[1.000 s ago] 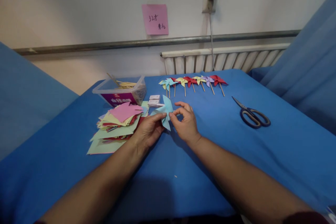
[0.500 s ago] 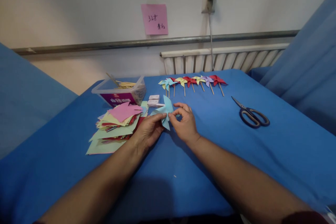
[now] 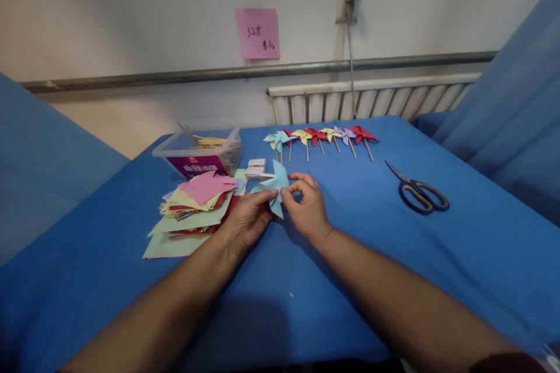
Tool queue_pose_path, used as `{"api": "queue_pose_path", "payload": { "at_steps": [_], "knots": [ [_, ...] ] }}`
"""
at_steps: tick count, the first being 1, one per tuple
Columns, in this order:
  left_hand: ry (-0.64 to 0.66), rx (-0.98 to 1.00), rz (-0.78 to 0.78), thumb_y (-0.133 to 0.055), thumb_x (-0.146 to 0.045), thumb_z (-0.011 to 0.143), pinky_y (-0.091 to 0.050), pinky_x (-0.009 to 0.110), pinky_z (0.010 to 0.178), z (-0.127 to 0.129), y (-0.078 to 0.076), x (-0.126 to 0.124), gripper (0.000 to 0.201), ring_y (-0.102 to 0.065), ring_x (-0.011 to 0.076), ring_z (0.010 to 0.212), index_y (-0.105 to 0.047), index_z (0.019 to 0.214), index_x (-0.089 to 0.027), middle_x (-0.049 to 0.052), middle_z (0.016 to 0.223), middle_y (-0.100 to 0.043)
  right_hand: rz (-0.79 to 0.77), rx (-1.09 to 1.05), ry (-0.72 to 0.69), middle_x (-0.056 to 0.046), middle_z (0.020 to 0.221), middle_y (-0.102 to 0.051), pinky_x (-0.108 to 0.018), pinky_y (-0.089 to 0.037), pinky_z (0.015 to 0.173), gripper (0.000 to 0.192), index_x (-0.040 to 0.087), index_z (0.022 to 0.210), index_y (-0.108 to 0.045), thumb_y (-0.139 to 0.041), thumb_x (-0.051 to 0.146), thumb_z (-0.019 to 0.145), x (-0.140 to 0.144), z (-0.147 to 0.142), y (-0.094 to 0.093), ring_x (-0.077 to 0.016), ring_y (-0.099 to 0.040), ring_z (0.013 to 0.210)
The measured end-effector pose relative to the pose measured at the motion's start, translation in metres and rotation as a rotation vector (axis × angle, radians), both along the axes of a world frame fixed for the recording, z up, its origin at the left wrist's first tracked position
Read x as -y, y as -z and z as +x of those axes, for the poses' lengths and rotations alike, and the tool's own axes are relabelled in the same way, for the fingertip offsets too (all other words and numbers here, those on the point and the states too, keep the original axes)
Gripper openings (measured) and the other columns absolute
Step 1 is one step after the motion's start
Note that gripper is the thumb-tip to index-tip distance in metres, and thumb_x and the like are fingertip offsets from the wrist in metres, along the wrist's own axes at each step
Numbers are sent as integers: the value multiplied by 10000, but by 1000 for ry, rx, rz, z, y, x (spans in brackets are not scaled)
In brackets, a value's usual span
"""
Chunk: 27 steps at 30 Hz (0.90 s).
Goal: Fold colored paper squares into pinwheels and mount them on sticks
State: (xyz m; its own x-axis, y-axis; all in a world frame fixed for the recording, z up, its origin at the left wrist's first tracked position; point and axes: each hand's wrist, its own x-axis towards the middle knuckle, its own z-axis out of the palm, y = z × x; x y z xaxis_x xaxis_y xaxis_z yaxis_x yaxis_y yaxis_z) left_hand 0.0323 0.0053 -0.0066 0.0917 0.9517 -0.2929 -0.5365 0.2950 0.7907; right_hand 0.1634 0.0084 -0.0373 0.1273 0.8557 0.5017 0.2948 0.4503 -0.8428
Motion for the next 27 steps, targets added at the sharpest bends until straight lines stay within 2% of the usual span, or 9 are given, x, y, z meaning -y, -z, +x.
{"api": "queue_pose_path", "payload": {
  "at_steps": [8, 11, 13, 16, 20, 23, 27],
  "knots": [
    [-8, -40, 33, -788, -128, 544, -485, 269, 645, 1, -1, 0, 167, -619, 145, 603, -706, 690, -135, 37, 683, -711, -11, -23, -23, -72, 1041, -647, -414, -400, 976, 174, 224, 663, -616, -632, 321, 806, 0, -1, 1, -240, -589, 1056],
    [-8, -47, 35, -793, -129, 542, -492, 264, 651, 1, -2, -1, 173, -626, 150, 607, -716, 697, -130, 43, 676, -712, -52, -161, -45, -65, 1047, -650, -397, -414, 962, 166, 220, 741, -625, -634, 370, 810, -2, 1, -1, -228, -591, 1043],
    [8, -52, 23, -789, -122, 547, -494, 259, 638, -1, -4, -1, 167, -624, 151, 598, -725, 702, -121, 54, 677, -715, -141, -320, -71, -46, 973, -663, -373, -453, 889, 198, 223, 827, -624, -643, 418, 803, -4, 4, -3, -211, -610, 950],
    [58, -71, -9, -771, -117, 567, -504, 269, 627, -4, -5, -2, 158, -628, 164, 606, -734, 721, -115, 68, 696, -720, -319, -524, -228, -14, 823, -667, -319, -479, 735, 289, 218, 894, -621, -683, 469, 766, -7, 9, -9, -179, -613, 766],
    [132, -109, -32, -756, -104, 566, -506, 282, 635, -8, -6, -2, 175, -637, 177, 626, -737, 740, -103, 84, 707, -721, -483, -613, -477, 3, 751, -678, -273, -459, 625, 374, 199, 907, -629, -783, 442, 668, -9, 13, -15, -148, -602, 640],
    [182, -138, -34, -739, -86, 559, -487, 285, 614, -9, -6, -2, 143, -615, 169, 581, -729, 700, -107, 80, 656, -702, -526, -611, -563, 7, 764, -695, -268, -465, 613, 421, 199, 924, -624, -833, 373, 603, -9, 16, -16, -147, -620, 633],
    [196, -218, -11, -717, -78, 554, -459, 290, 590, -10, -5, -2, 115, -599, 170, 555, -714, 659, -123, 79, 642, -691, -545, -566, -598, 15, 770, -702, -267, -476, 617, 451, 195, 937, -622, -850, 296, 561, -10, 18, -15, -145, -637, 640]
  ]
}}
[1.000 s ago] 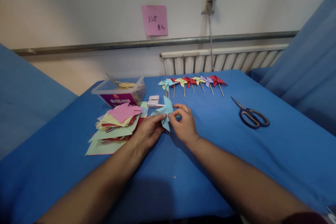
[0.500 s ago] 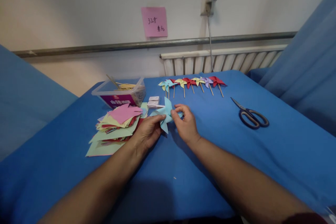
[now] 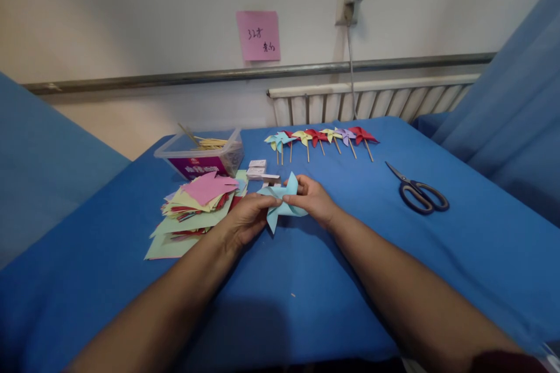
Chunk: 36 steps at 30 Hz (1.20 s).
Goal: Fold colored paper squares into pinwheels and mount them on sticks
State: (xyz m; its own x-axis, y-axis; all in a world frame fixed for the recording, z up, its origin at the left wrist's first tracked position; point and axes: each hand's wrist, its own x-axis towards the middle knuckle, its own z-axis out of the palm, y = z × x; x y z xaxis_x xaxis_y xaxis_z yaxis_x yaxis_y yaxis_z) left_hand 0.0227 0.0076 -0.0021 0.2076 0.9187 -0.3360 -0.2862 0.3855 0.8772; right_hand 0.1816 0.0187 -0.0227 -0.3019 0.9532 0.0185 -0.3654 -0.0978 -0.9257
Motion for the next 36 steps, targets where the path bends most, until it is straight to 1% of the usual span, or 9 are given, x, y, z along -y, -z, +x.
{"api": "queue_pose_path", "payload": {
  "at_steps": [3, 7, 10, 13, 16, 19, 24, 29, 36],
  "knots": [
    [3, -61, 14, -715, -84, 545, -445, 293, 579, -1, 3, -1, 134, -594, 172, 548, -715, 672, -125, 81, 648, -691, 20, 60, -4, 32, 715, -683, -256, -461, 587, 445, 190, 926, -620, -845, 285, 553, -2, 2, 1, -133, -617, 596],
    [10, -91, 39, -723, -103, 539, -426, 277, 571, -1, 7, -2, 112, -580, 158, 540, -701, 648, -116, 65, 602, -662, 22, 101, 17, 33, 713, -680, -257, -455, 585, 434, 188, 905, -605, -835, 280, 549, -3, 1, 3, -134, -611, 599],
    [-35, -78, 50, -771, -163, 555, -413, 259, 573, 1, 11, -3, 131, -558, 130, 541, -679, 641, -127, 40, 600, -645, 0, 97, 129, 40, 701, -665, -261, -456, 595, 427, 192, 891, -585, -825, 272, 547, -3, -5, 6, -134, -598, 601],
    [-104, -62, 41, -808, -204, 559, -425, 246, 613, 5, 13, -2, 195, -567, 116, 598, -680, 693, -146, 20, 667, -656, -2, 84, 258, 44, 689, -644, -267, -457, 611, 401, 194, 877, -569, -802, 287, 565, -2, -12, 9, -132, -579, 609],
    [-151, -53, 40, -820, -204, 550, -437, 243, 650, 8, 12, 0, 230, -578, 115, 654, -681, 726, -154, 10, 712, -653, 23, 82, 326, 42, 698, -634, -271, -456, 625, 384, 195, 871, -563, -784, 303, 575, -1, -16, 10, -135, -577, 628],
    [-166, -48, 49, -823, -212, 548, -441, 246, 655, 9, 9, 2, 248, -579, 117, 662, -676, 740, -156, 11, 722, -653, 40, 90, 341, 42, 702, -627, -275, -457, 630, 384, 195, 875, -561, -776, 313, 579, 0, -18, 8, -139, -581, 636],
    [-169, -83, 69, -819, -228, 547, -442, 247, 641, 9, 6, 3, 248, -576, 114, 632, -660, 724, -157, 6, 698, -647, 38, 106, 320, 38, 707, -627, -279, -459, 628, 395, 194, 882, -560, -774, 322, 576, 1, -17, 8, -141, -580, 633],
    [-182, -134, 90, -807, -239, 556, -424, 238, 594, 9, 5, 3, 233, -548, 104, 571, -653, 709, -154, -1, 646, -631, 27, 103, 303, 37, 706, -631, -281, -456, 624, 400, 194, 879, -563, -778, 327, 570, 0, -16, 9, -141, -577, 627],
    [-172, -145, 115, -814, -247, 539, -391, 233, 538, 8, 6, 2, 248, -521, 102, 516, -647, 693, -149, 4, 605, -628, 13, 86, 311, 41, 687, -634, -276, -449, 624, 405, 198, 857, -573, -805, 314, 546, -1, -17, 11, -138, -573, 623]
  ]
}}
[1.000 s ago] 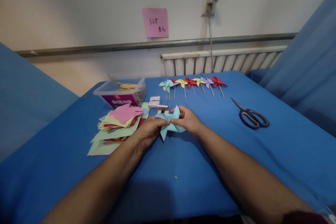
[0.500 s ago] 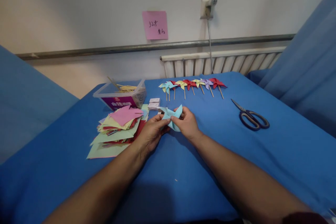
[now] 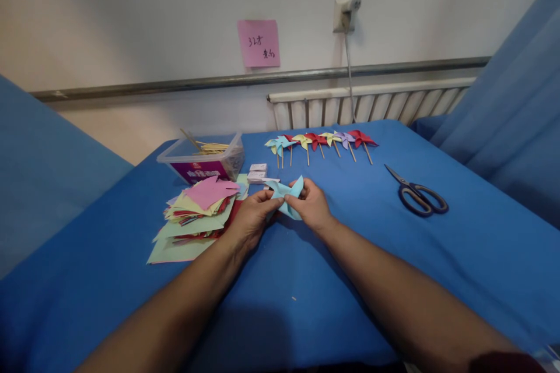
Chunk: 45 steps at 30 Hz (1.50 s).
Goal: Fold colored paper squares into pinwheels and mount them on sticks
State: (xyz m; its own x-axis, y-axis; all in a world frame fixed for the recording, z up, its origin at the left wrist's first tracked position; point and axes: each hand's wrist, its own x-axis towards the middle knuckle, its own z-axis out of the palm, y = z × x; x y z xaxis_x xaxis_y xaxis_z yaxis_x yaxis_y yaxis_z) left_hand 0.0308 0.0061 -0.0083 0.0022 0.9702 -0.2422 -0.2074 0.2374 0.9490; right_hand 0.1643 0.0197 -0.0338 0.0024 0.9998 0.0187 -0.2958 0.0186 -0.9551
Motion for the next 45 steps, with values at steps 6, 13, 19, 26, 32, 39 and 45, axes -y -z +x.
{"api": "queue_pose_path", "payload": {
  "at_steps": [6, 13, 19, 26, 32, 39, 45],
  "knots": [
    [-3, 42, 4, -799, -227, 531, -419, 246, 580, -3, 6, -5, 240, -552, 115, 547, -637, 691, -150, 9, 631, -643, -69, -156, -79, 21, 718, -651, -291, -467, 641, 382, 199, 908, -611, -772, 444, 663, 1, 3, 2, -146, -588, 626],
    [-5, 40, -17, -788, -231, 550, -424, 249, 591, -6, 6, -6, 236, -562, 118, 559, -636, 715, -156, 10, 652, -651, -103, -217, -141, 10, 700, -648, -300, -470, 654, 354, 195, 810, -612, -755, 497, 694, 1, 6, 3, -152, -587, 625],
    [10, 25, -21, -789, -220, 530, -408, 248, 573, -3, 6, -5, 226, -551, 118, 537, -620, 668, -162, 5, 613, -639, -11, -105, -141, 28, 721, -640, -274, -435, 645, 351, 196, 874, -630, -800, 404, 647, 1, 7, 5, -135, -563, 639],
    [25, -21, 24, -788, -216, 528, -350, 232, 524, -1, 10, -3, 215, -492, 101, 494, -595, 603, -160, -15, 543, -580, 11, 109, -51, 56, 663, -590, -264, -415, 588, 365, 200, 875, -604, -783, 364, 603, -2, 5, 9, -123, -511, 564],
    [28, 27, 13, -812, -260, 531, -403, 250, 576, 2, 15, -1, 251, -543, 119, 543, -639, 680, -158, -1, 609, -621, -10, 103, -49, 64, 658, -576, -260, -413, 585, 361, 204, 905, -596, -768, 337, 617, -2, 7, 9, -124, -509, 569],
    [1, 20, 34, -793, -238, 534, -360, 228, 542, 5, 18, 1, 247, -502, 97, 520, -604, 671, -158, -24, 580, -588, -66, 0, -117, 51, 694, -614, -262, -416, 601, 422, 194, 935, -604, -807, 299, 581, 0, 10, 10, -132, -538, 590],
    [80, 60, 18, -762, -201, 548, -338, 230, 524, 14, 16, 15, 205, -468, 86, 498, -571, 613, -165, -24, 569, -567, -124, -225, -112, -6, 705, -634, -288, -433, 605, 341, 191, 897, -656, -703, 482, 725, -4, 18, 5, -162, -566, 615]
  ]
}}
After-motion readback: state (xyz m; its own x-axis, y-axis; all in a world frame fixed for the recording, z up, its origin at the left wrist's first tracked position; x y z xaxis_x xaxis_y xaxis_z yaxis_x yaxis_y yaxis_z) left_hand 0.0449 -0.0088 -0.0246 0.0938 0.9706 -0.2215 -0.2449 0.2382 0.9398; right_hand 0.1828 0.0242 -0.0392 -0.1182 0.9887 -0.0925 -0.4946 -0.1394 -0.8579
